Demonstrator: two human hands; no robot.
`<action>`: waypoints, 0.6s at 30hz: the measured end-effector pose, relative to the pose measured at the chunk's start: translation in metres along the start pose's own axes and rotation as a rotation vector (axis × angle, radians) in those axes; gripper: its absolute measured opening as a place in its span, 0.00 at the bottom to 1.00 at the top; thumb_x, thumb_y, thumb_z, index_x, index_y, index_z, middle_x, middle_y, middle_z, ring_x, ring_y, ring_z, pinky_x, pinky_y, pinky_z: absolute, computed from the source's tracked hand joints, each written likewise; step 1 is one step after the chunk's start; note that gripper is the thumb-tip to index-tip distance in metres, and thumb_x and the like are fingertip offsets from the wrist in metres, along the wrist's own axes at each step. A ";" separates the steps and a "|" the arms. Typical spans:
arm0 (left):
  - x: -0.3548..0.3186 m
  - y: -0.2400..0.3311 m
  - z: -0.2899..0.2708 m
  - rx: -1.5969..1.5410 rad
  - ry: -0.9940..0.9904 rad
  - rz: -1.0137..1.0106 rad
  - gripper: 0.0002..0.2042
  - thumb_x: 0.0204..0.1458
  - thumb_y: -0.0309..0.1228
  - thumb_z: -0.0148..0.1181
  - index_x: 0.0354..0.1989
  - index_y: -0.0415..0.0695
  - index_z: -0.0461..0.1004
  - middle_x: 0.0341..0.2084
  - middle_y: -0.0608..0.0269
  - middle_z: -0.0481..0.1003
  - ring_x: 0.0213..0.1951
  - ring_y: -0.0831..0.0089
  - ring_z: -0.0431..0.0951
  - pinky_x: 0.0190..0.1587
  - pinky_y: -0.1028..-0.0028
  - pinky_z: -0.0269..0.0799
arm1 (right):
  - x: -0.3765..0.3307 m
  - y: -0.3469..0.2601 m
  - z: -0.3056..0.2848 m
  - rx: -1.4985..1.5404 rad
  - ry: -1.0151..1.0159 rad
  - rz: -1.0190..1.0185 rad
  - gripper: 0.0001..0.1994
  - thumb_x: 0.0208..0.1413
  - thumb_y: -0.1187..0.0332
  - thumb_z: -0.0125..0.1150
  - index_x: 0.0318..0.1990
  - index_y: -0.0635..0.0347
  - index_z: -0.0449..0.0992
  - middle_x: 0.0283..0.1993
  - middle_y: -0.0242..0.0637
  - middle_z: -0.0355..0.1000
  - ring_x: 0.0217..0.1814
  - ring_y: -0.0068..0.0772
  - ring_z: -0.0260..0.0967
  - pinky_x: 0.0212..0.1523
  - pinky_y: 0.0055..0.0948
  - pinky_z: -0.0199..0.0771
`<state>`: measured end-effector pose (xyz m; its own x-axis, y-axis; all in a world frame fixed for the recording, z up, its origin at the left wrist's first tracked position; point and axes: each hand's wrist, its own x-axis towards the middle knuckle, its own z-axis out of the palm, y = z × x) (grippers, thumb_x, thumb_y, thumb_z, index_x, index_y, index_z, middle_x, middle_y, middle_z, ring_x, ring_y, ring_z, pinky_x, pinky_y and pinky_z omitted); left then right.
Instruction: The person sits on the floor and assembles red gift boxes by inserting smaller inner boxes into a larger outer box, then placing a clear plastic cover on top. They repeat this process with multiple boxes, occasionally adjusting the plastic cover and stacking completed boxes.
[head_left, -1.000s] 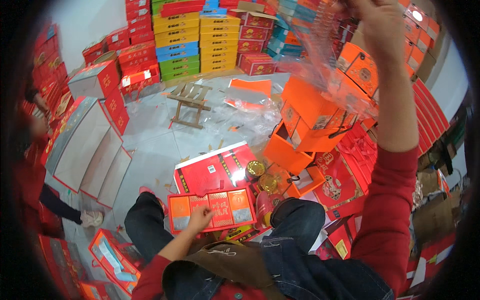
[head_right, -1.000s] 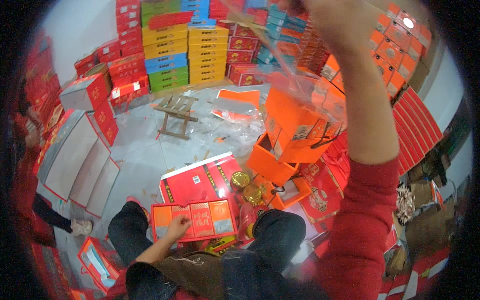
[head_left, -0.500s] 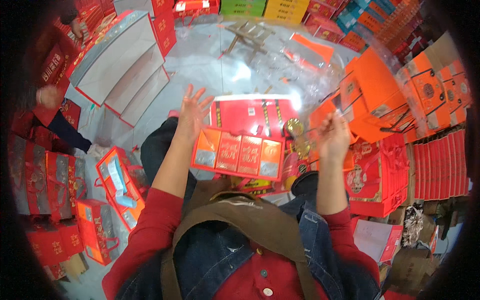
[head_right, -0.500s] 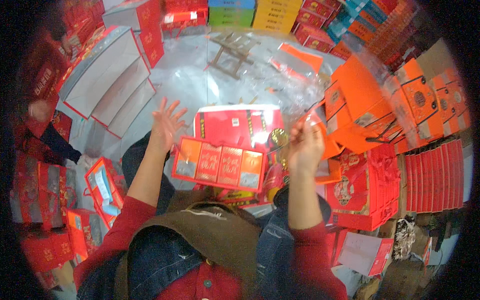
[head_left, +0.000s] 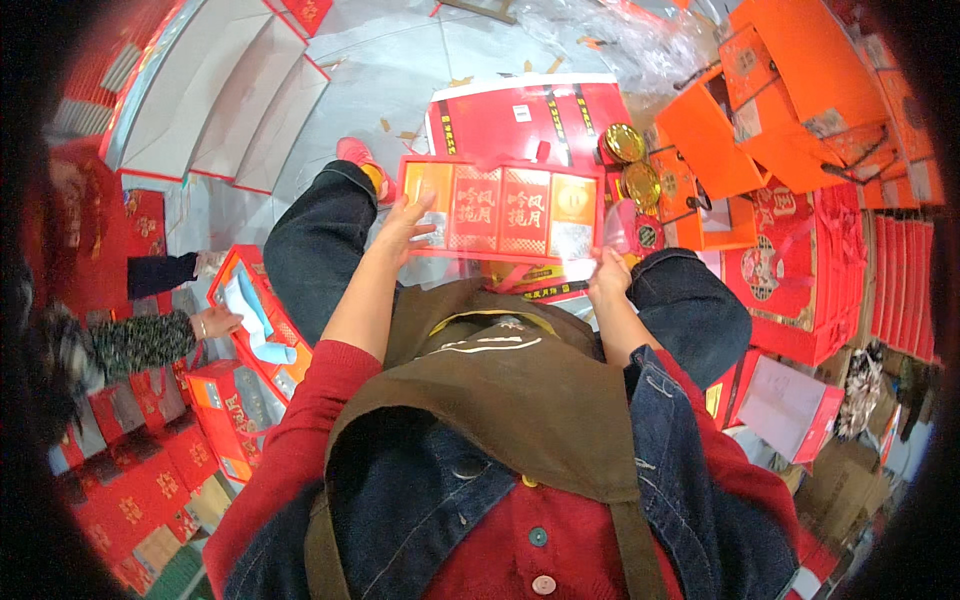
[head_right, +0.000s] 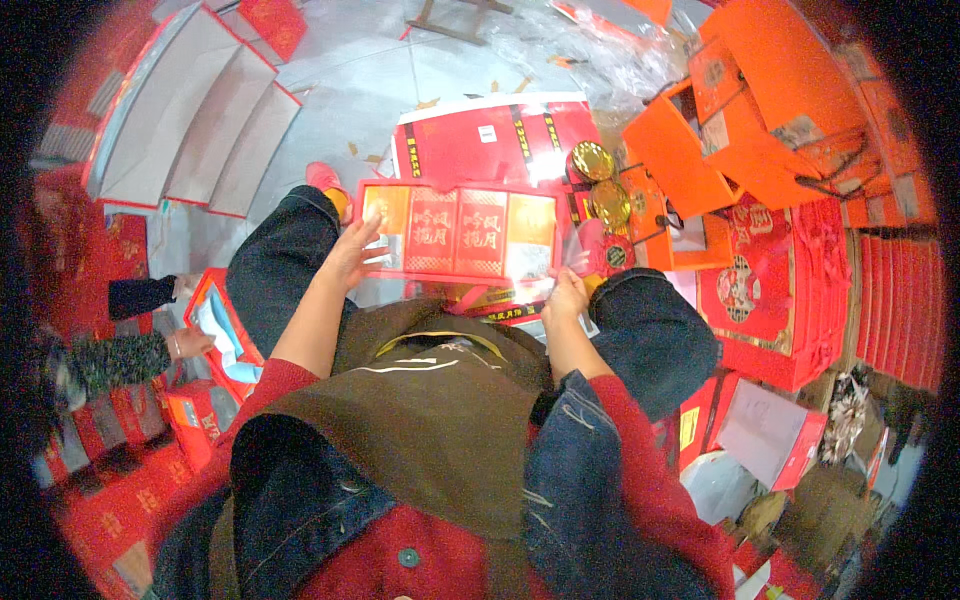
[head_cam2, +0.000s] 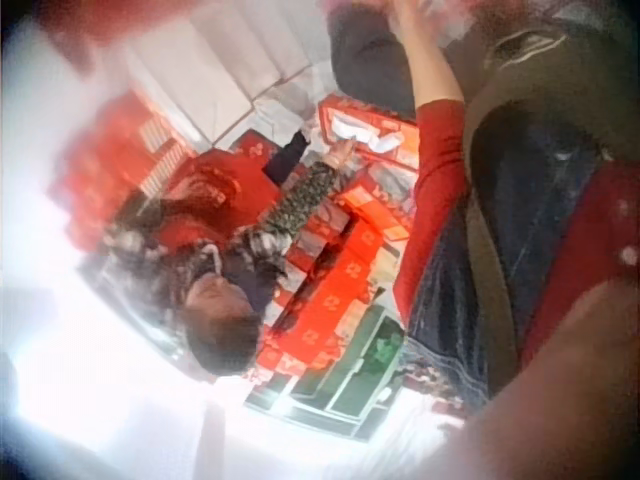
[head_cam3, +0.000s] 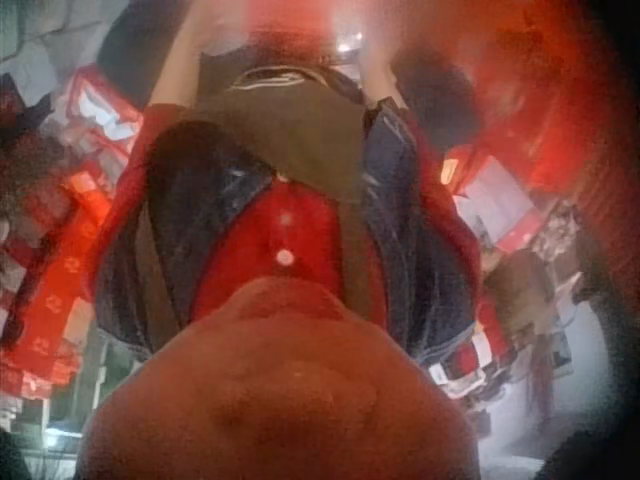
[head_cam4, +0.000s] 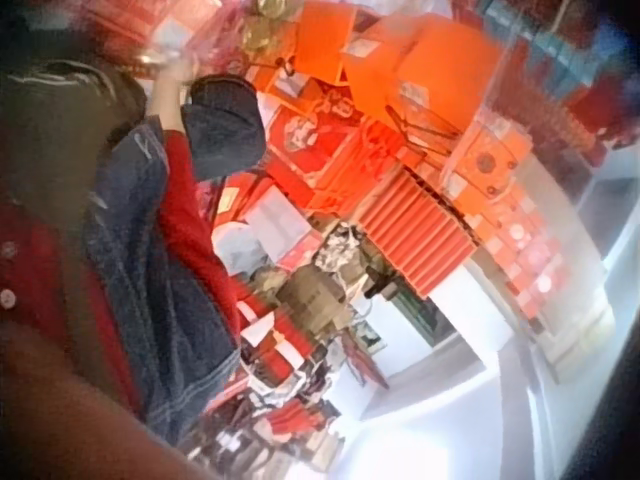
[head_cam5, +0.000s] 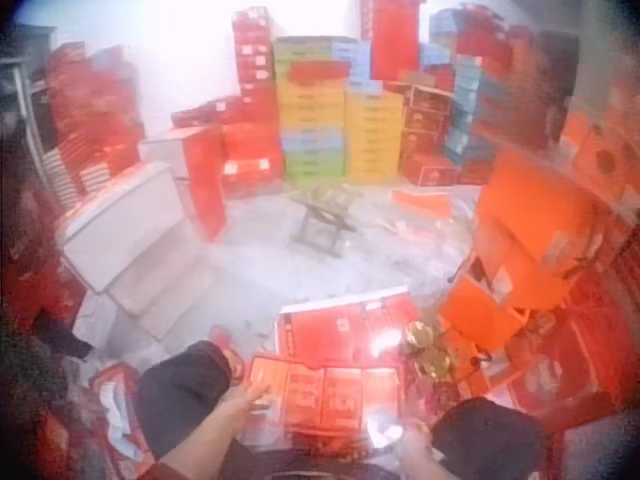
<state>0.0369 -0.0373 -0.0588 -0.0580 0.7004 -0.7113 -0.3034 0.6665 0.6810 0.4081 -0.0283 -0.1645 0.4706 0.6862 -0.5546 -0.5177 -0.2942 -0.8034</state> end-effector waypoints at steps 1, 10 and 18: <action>0.004 0.001 0.003 0.083 0.014 0.012 0.52 0.38 0.52 0.66 0.66 0.48 0.39 0.58 0.49 0.57 0.49 0.59 0.68 0.51 0.51 0.59 | 0.005 0.001 -0.013 -0.129 -0.174 0.180 0.04 0.54 0.75 0.51 0.38 0.59 0.69 0.29 0.36 0.72 0.27 0.33 0.71 0.27 0.28 0.73; 0.073 -0.017 -0.047 0.677 0.203 0.385 0.43 0.27 0.19 0.71 0.59 0.42 0.59 0.51 0.56 0.68 0.41 0.71 0.73 0.40 0.75 0.72 | -0.022 -0.016 0.013 -1.393 0.429 -0.513 0.27 0.38 0.58 0.67 0.42 0.69 0.67 0.43 0.52 0.68 0.46 0.55 0.65 0.49 0.43 0.66; 0.075 -0.018 -0.025 0.790 0.548 0.469 0.42 0.28 0.30 0.73 0.57 0.38 0.59 0.49 0.48 0.67 0.52 0.56 0.67 0.54 0.66 0.63 | 0.037 -0.010 0.013 -1.207 -0.029 -0.277 0.40 0.40 0.49 0.65 0.57 0.69 0.61 0.55 0.60 0.62 0.58 0.53 0.60 0.59 0.40 0.59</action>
<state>0.0138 -0.0036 -0.1286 -0.4881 0.8504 -0.1966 0.5505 0.4747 0.6867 0.4213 0.0091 -0.1742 0.4350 0.8329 -0.3421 0.5933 -0.5509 -0.5869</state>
